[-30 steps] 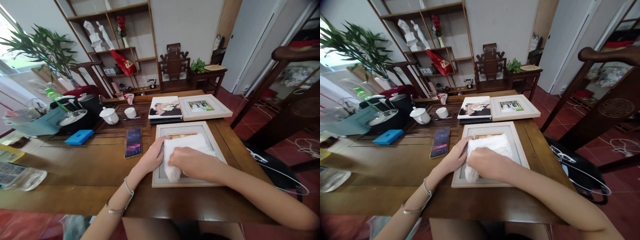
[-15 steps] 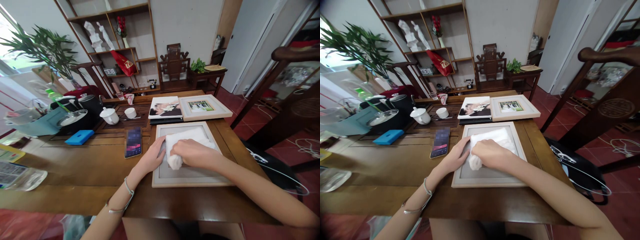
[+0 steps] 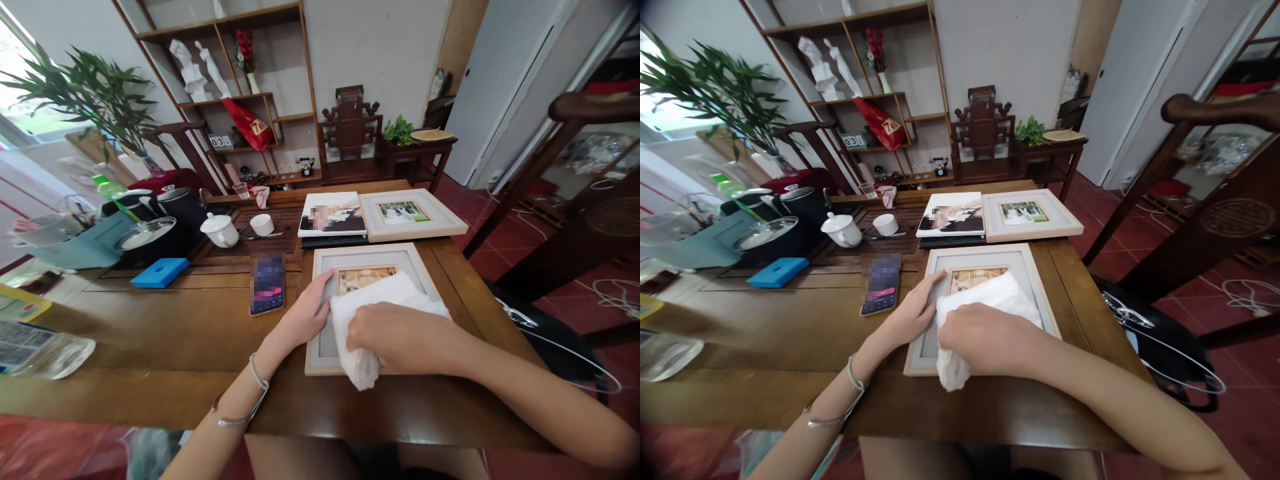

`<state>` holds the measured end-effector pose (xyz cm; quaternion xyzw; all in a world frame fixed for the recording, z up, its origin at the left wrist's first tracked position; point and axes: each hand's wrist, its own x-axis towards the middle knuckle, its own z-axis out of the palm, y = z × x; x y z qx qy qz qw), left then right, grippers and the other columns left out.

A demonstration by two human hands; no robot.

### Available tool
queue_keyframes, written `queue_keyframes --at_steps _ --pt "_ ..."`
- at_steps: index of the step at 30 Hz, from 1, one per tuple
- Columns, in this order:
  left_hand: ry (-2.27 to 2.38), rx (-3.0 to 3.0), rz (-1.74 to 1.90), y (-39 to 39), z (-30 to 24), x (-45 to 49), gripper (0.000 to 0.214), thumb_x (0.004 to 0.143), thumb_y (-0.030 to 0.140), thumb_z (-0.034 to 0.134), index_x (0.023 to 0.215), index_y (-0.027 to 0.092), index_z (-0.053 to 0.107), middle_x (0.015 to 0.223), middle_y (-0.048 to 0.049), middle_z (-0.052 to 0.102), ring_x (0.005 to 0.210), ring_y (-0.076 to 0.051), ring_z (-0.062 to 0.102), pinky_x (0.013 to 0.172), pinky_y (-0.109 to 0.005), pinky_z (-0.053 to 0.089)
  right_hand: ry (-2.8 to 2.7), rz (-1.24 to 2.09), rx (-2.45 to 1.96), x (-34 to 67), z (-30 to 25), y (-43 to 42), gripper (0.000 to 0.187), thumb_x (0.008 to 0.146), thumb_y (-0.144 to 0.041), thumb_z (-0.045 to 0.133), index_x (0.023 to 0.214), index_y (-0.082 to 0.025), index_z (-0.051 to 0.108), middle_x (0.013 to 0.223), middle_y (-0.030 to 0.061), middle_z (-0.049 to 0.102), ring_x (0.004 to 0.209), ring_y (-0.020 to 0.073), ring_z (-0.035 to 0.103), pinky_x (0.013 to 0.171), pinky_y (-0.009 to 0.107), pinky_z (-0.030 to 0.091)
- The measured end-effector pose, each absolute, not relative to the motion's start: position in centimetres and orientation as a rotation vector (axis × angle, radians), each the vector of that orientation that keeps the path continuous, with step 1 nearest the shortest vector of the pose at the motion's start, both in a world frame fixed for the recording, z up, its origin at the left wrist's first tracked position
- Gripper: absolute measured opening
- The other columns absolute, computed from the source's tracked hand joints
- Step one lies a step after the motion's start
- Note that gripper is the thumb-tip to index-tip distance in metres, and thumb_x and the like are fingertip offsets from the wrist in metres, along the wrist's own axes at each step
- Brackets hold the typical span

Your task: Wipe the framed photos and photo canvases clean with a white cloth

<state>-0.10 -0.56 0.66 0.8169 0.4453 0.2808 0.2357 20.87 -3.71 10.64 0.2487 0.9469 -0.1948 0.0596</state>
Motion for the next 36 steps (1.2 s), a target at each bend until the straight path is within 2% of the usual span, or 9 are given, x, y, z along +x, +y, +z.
queue_keyframes --at_steps 5,12,15,18,21,24,29,32,36 --pt "1.230 2.261 0.750 -0.6 0.9 -0.1 0.055 0.089 0.013 0.043 0.143 0.017 0.032 0.146 -0.0158 0.043 0.137 -0.026 0.040 0.116 -0.048 0.031 2.802 -0.634 0.859 21.1 11.0 -2.7 0.036 0.077 -0.003 0.053 0.103 -0.020 0.071 0.097 0.0071 0.072 0.085 0.0210 0.064 0.067 0.026 0.040" --pt "1.240 2.280 0.753 -0.5 0.6 -0.1 0.052 0.093 0.021 0.044 0.143 0.016 0.031 0.147 -0.0174 0.042 0.137 -0.028 0.040 0.115 -0.051 0.031 2.742 -0.122 1.200 19.5 9.9 -0.2 0.033 0.081 0.002 0.046 0.100 -0.011 0.069 0.096 0.0142 0.070 0.093 0.0265 0.063 0.067 0.029 0.040" --pt "1.235 2.272 0.752 -0.4 0.4 -0.1 0.054 0.093 0.021 0.044 0.145 0.015 0.029 0.148 -0.0174 0.040 0.138 -0.028 0.038 0.116 -0.050 0.030 2.717 -0.066 1.179 19.0 9.5 -0.4 0.030 0.080 0.003 0.048 0.100 -0.010 0.067 0.098 0.0150 0.069 0.096 0.0277 0.061 0.068 0.029 0.040" --pt "1.237 2.244 0.743 -0.4 0.4 -0.1 0.057 0.092 0.020 0.044 0.146 0.014 0.026 0.149 -0.0171 0.038 0.139 -0.027 0.037 0.117 -0.049 0.029 2.767 -0.148 1.034 19.2 9.6 -1.7 0.029 0.079 0.005 0.046 0.093 -0.010 0.067 0.092 0.0135 0.069 0.092 0.0266 0.061 0.068 0.030 0.039" --pt "1.240 2.200 0.733 -0.6 0.7 -0.1 0.061 0.090 0.017 0.045 0.147 0.015 0.025 0.150 -0.0163 0.038 0.140 -0.027 0.036 0.117 -0.048 0.028 2.884 -0.369 0.813 20.0 9.9 -3.3 0.024 0.080 0.001 0.047 0.086 -0.012 0.066 0.085 0.0101 0.069 0.082 0.0226 0.061 0.067 0.029 0.038" --pt "1.235 2.173 0.724 -0.7 0.9 -0.1 0.061 0.088 0.015 0.045 0.147 0.016 0.026 0.151 -0.0151 0.037 0.141 -0.027 0.034 0.118 -0.048 0.027 2.883 -0.558 0.640 20.5 10.5 -4.0 0.023 0.076 -0.001 0.053 0.087 -0.013 0.068 0.087 0.0087 0.070 0.084 0.0220 0.062 0.069 0.029 0.039" --pt "1.215 2.221 0.748 -0.6 0.9 -0.2 0.060 0.086 0.011 0.044 0.144 0.016 0.031 0.148 -0.0152 0.041 0.138 -0.026 0.038 0.117 -0.048 0.029 2.808 -0.794 0.728 20.7 11.1 -2.9 0.031 0.071 -0.002 0.052 0.091 -0.018 0.070 0.084 0.0046 0.070 0.073 0.0180 0.061 0.060 0.025 0.037" --pt "1.199 2.258 0.764 -0.5 0.8 -0.2 0.061 0.082 0.006 0.042 0.142 0.015 0.033 0.145 -0.0158 0.043 0.136 -0.026 0.041 0.116 -0.047 0.031 2.817 -0.772 0.796 20.6 11.0 -2.3 0.036 0.068 0.001 0.049 0.091 -0.018 0.069 0.086 0.0052 0.071 0.073 0.0175 0.062 0.058 0.024 0.036" --pt "1.190 2.270 0.794 -0.4 0.6 -0.1 0.055 0.086 0.008 0.040 0.140 0.014 0.037 0.141 -0.0163 0.047 0.132 -0.026 0.045 0.114 -0.047 0.034 2.850 -0.639 0.818 20.3 10.6 -2.1 0.038 0.067 0.002 0.047 0.091 -0.016 0.069 0.089 0.0080 0.071 0.077 0.0196 0.063 0.060 0.026 0.037"
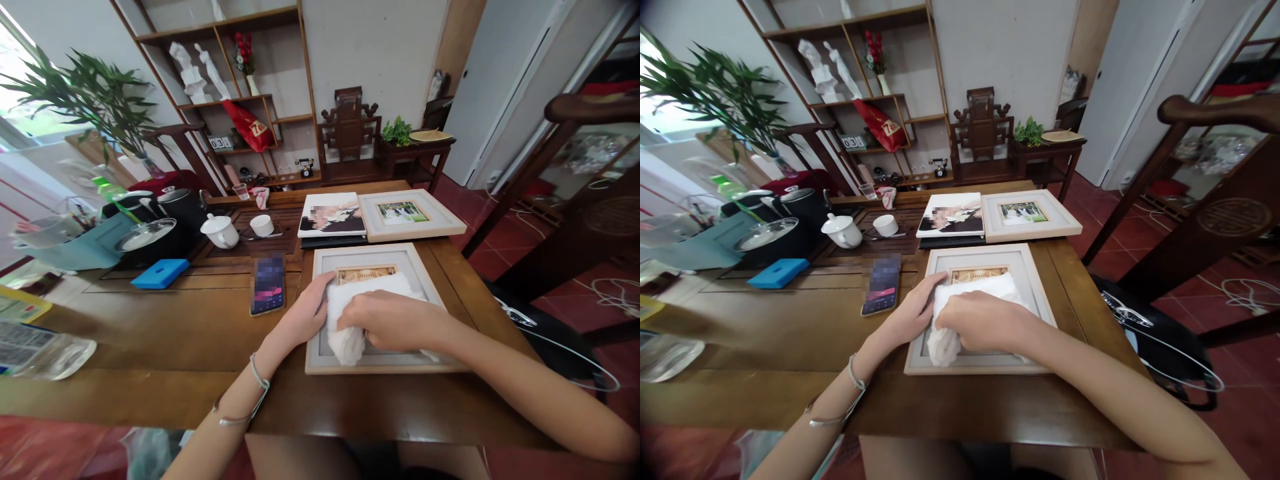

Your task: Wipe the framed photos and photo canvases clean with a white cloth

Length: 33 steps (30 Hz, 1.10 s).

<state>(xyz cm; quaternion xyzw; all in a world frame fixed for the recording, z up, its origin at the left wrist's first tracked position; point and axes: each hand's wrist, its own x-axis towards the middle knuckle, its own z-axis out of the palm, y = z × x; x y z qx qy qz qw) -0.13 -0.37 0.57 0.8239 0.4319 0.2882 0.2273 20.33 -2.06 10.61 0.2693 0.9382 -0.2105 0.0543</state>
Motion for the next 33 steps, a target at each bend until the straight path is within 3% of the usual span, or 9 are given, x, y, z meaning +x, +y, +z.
queue_keyframes --at_steps 10,20,23,27,30,33 --pt "1.164 2.285 0.804 -0.3 0.7 0.0 0.050 0.087 0.009 0.038 0.137 0.013 0.042 0.141 -0.0169 0.047 0.133 -0.026 0.043 0.115 -0.048 0.032 2.878 -0.651 0.781 20.4 10.3 -2.1 0.039 0.067 0.003 0.047 0.094 -0.017 0.069 0.094 0.0069 0.071 0.084 0.0206 0.064 0.065 0.026 0.039" --pt "1.235 2.253 0.748 -0.4 0.8 0.0 0.054 0.089 0.014 0.042 0.142 0.013 0.033 0.142 -0.0188 0.045 0.132 -0.028 0.044 0.113 -0.050 0.034 2.798 -0.213 1.039 19.5 10.0 -1.1 0.037 0.075 0.007 0.045 0.099 -0.010 0.068 0.093 0.0142 0.069 0.093 0.0268 0.062 0.068 0.029 0.038" --pt "1.227 2.239 0.745 -0.6 1.1 0.0 0.053 0.088 0.012 0.042 0.141 0.014 0.034 0.142 -0.0177 0.046 0.133 -0.028 0.044 0.113 -0.050 0.033 2.789 -0.416 0.912 19.9 10.2 -2.1 0.033 0.075 0.004 0.047 0.092 -0.011 0.070 0.090 0.0124 0.071 0.086 0.0237 0.064 0.066 0.028 0.039" --pt "1.217 2.221 0.736 -0.6 1.1 0.0 0.055 0.088 0.013 0.043 0.142 0.015 0.033 0.145 -0.0167 0.043 0.136 -0.027 0.041 0.115 -0.049 0.032 2.778 -0.778 0.698 20.8 10.8 -2.7 0.040 0.071 -0.001 0.055 0.103 -0.018 0.072 0.098 0.0076 0.072 0.093 0.0233 0.063 0.074 0.027 0.042" --pt "1.214 2.217 0.746 -0.6 1.0 0.0 0.054 0.089 0.016 0.044 0.142 0.016 0.034 0.145 -0.0162 0.043 0.135 -0.027 0.041 0.115 -0.049 0.032 2.702 -0.863 0.705 21.2 11.1 -1.7 0.050 0.068 0.000 0.053 0.110 -0.020 0.071 0.100 0.0063 0.072 0.088 0.0212 0.064 0.070 0.026 0.043" --pt "1.210 2.239 0.758 -0.6 0.9 0.0 0.055 0.089 0.015 0.044 0.142 0.015 0.033 0.144 -0.0168 0.044 0.135 -0.027 0.042 0.115 -0.049 0.031 2.723 -0.768 0.876 21.2 10.7 -0.4 0.048 0.069 0.000 0.050 0.107 -0.021 0.071 0.099 0.0064 0.071 0.086 0.0213 0.064 0.068 0.026 0.043"
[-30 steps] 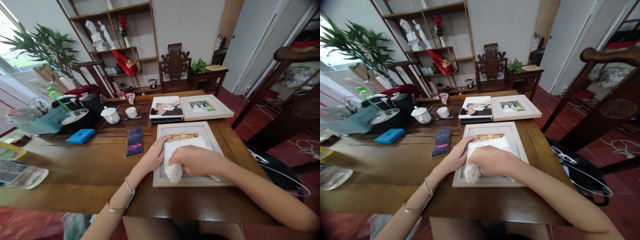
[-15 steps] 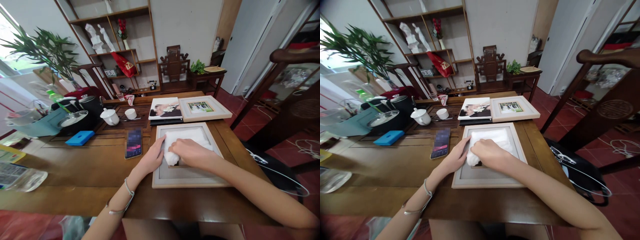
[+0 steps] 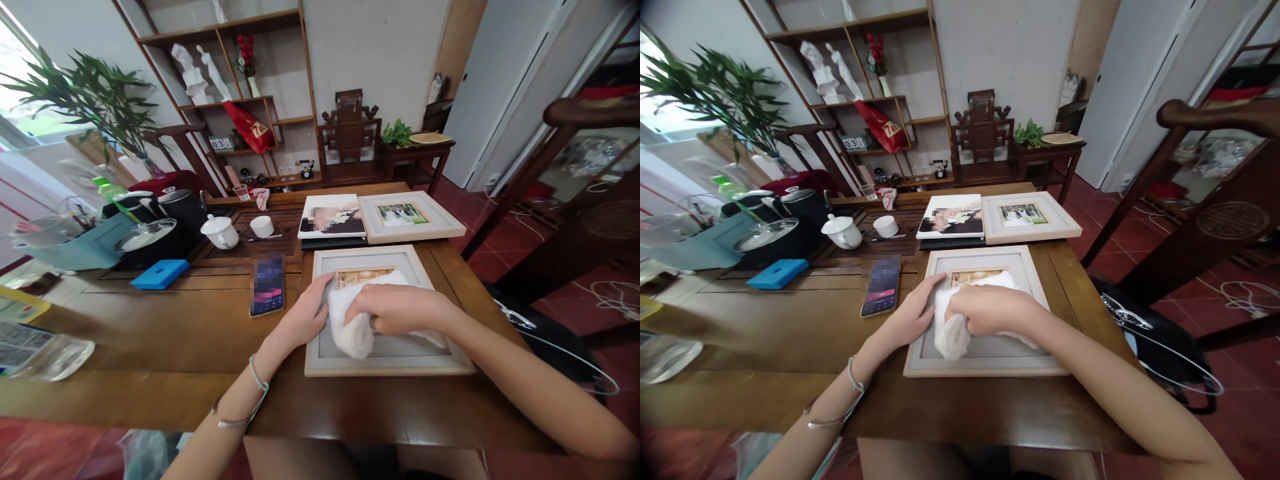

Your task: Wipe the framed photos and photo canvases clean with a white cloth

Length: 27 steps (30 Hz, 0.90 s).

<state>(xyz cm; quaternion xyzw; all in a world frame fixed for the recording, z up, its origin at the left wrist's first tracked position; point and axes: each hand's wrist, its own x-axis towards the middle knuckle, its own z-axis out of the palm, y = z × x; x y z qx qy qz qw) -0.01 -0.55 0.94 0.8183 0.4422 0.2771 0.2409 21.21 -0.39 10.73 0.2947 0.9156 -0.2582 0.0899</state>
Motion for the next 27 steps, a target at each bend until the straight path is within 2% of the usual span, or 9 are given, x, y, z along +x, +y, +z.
queue_keyframes --at_steps 4,7,11,17,23,27 --pt "1.220 2.264 0.765 -0.5 0.8 0.0 0.052 0.092 0.019 0.044 0.143 0.016 0.032 0.145 -0.0167 0.043 0.135 -0.028 0.041 0.114 -0.049 0.032 2.783 -0.293 1.223 20.6 9.3 0.5 0.044 0.075 0.003 0.042 0.106 -0.014 0.068 0.104 0.0124 0.068 0.099 0.0257 0.060 0.072 0.029 0.043" --pt "1.219 2.268 0.774 -0.5 0.5 -0.1 0.053 0.092 0.021 0.045 0.143 0.017 0.031 0.147 -0.0163 0.042 0.137 -0.028 0.040 0.115 -0.050 0.031 2.758 -0.064 1.302 19.9 8.7 0.5 0.044 0.076 0.005 0.040 0.109 -0.010 0.066 0.109 0.0172 0.064 0.105 0.0289 0.057 0.071 0.030 0.044" --pt "1.242 2.254 0.744 -0.5 0.5 -0.1 0.053 0.093 0.021 0.043 0.144 0.015 0.030 0.147 -0.0169 0.041 0.137 -0.028 0.039 0.116 -0.049 0.030 2.662 -0.235 1.243 19.7 9.9 -0.8 0.038 0.077 0.003 0.042 0.103 -0.008 0.067 0.099 0.0179 0.067 0.092 0.0271 0.062 0.067 0.030 0.043" --pt "1.268 2.234 0.728 -0.6 0.8 0.0 0.051 0.094 0.019 0.038 0.144 0.011 0.029 0.148 -0.0179 0.039 0.139 -0.026 0.037 0.117 -0.047 0.028 2.684 -0.535 0.931 20.6 11.7 -4.4 0.025 0.070 -0.004 0.052 0.086 -0.015 0.069 0.083 0.0096 0.069 0.073 0.0224 0.064 0.056 0.027 0.036" --pt "1.234 2.246 0.773 -0.5 0.5 -0.1 0.052 0.093 0.019 0.041 0.144 0.016 0.030 0.148 -0.0166 0.041 0.138 -0.027 0.038 0.116 -0.050 0.029 2.718 -0.353 1.132 20.4 10.6 -2.1 0.039 0.073 0.001 0.048 0.103 -0.014 0.067 0.096 0.0118 0.068 0.087 0.0242 0.062 0.064 0.028 0.039" --pt "1.230 2.247 0.778 -0.4 0.4 -0.2 0.052 0.093 0.019 0.041 0.144 0.015 0.030 0.147 -0.0172 0.041 0.138 -0.027 0.039 0.116 -0.051 0.029 2.744 -0.146 1.257 20.8 9.3 0.5 0.047 0.072 0.005 0.047 0.111 -0.014 0.065 0.112 0.0157 0.061 0.108 0.0299 0.054 0.081 0.036 0.043"
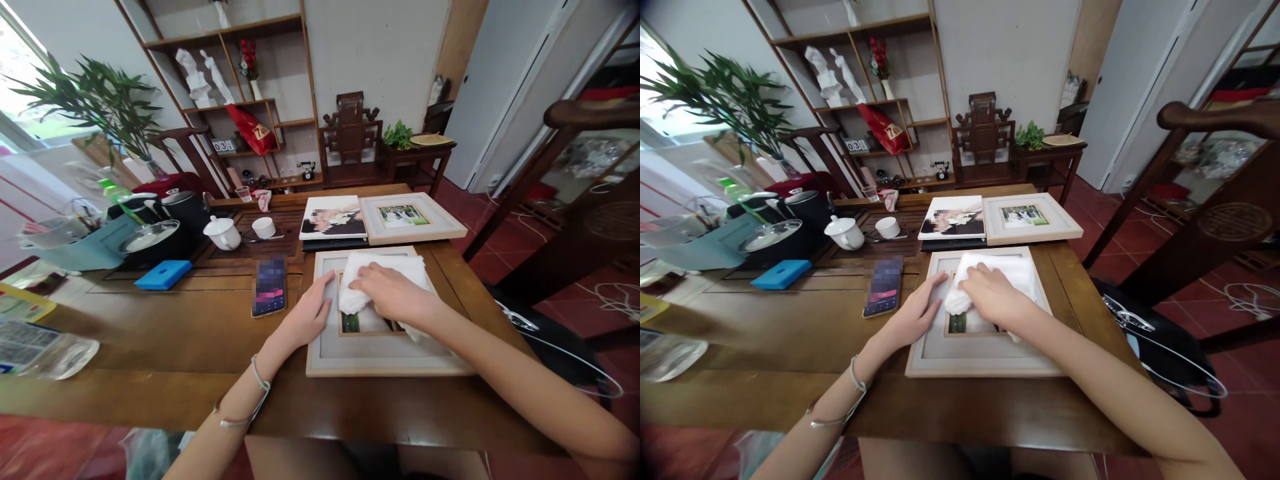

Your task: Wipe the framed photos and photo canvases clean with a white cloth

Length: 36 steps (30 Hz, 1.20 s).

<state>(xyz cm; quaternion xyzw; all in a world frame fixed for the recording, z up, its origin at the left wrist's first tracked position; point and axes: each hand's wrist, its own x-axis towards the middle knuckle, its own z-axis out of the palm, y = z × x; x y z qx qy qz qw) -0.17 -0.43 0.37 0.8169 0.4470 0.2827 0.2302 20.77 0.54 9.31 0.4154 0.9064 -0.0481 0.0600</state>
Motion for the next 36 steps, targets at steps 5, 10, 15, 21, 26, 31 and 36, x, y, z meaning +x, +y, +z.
queue_keyframes --at_steps 5,10,15,21,26,31,36 --pt "1.208 2.251 0.804 -0.4 0.4 -0.2 0.053 0.094 0.019 0.042 0.145 0.018 0.030 0.147 -0.0159 0.042 0.137 -0.027 0.040 0.115 -0.051 0.031 2.668 -0.082 1.434 21.2 8.4 1.6 0.066 0.073 0.010 0.042 0.132 -0.018 0.054 0.139 0.0193 0.045 0.134 0.0364 0.031 0.096 0.052 0.038" --pt "1.229 2.243 0.779 -0.4 0.5 -0.2 0.052 0.093 0.020 0.042 0.144 0.016 0.031 0.148 -0.0164 0.042 0.138 -0.027 0.039 0.116 -0.050 0.029 2.513 -0.223 1.464 20.9 9.8 0.0 0.064 0.077 0.010 0.038 0.136 -0.010 0.049 0.132 0.0237 0.053 0.124 0.0348 0.049 0.088 0.039 0.044" --pt "1.227 2.234 0.783 -0.5 0.5 -0.2 0.053 0.094 0.020 0.042 0.145 0.017 0.029 0.148 -0.0154 0.041 0.138 -0.026 0.038 0.117 -0.050 0.029 2.578 -0.516 1.128 21.5 11.4 -3.6 0.041 0.078 0.000 0.048 0.111 -0.014 0.068 0.098 0.0141 0.069 0.089 0.0270 0.065 0.072 0.031 0.045" --pt "1.220 2.251 0.779 -0.5 0.4 -0.2 0.054 0.093 0.020 0.042 0.145 0.018 0.029 0.148 -0.0154 0.041 0.138 -0.027 0.038 0.116 -0.050 0.030 2.787 -0.425 1.195 23.3 9.8 -3.5 0.043 0.080 -0.001 0.051 0.115 -0.019 0.068 0.117 0.0130 0.066 0.110 0.0278 0.059 0.089 0.036 0.043" --pt "1.223 2.237 0.768 -0.5 0.4 -0.2 0.054 0.094 0.021 0.042 0.146 0.018 0.029 0.149 -0.0146 0.040 0.139 -0.026 0.037 0.117 -0.049 0.028 2.704 0.192 1.629 26.6 6.5 0.4 0.061 0.080 0.009 0.039 0.130 -0.020 0.059 0.143 0.0111 0.050 0.136 0.0323 0.036 0.107 0.053 0.029" --pt "1.257 2.221 0.746 -0.6 0.7 -0.2 0.053 0.094 0.022 0.042 0.145 0.016 0.030 0.149 -0.0146 0.040 0.140 -0.026 0.036 0.117 -0.047 0.028 2.615 0.249 1.632 27.9 5.6 0.8 0.067 0.074 0.010 0.039 0.135 -0.014 0.054 0.141 0.0128 0.051 0.132 0.0350 0.040 0.101 0.048 0.037" --pt "1.257 2.227 0.737 -0.6 0.9 -0.2 0.052 0.095 0.022 0.043 0.145 0.018 0.029 0.148 -0.0142 0.041 0.139 -0.025 0.037 0.117 -0.048 0.028 2.427 -0.055 1.538 25.3 8.1 -4.6 0.056 0.072 0.008 0.041 0.122 -0.007 0.062 0.119 0.0219 0.063 0.103 0.0342 0.061 0.081 0.040 0.045"
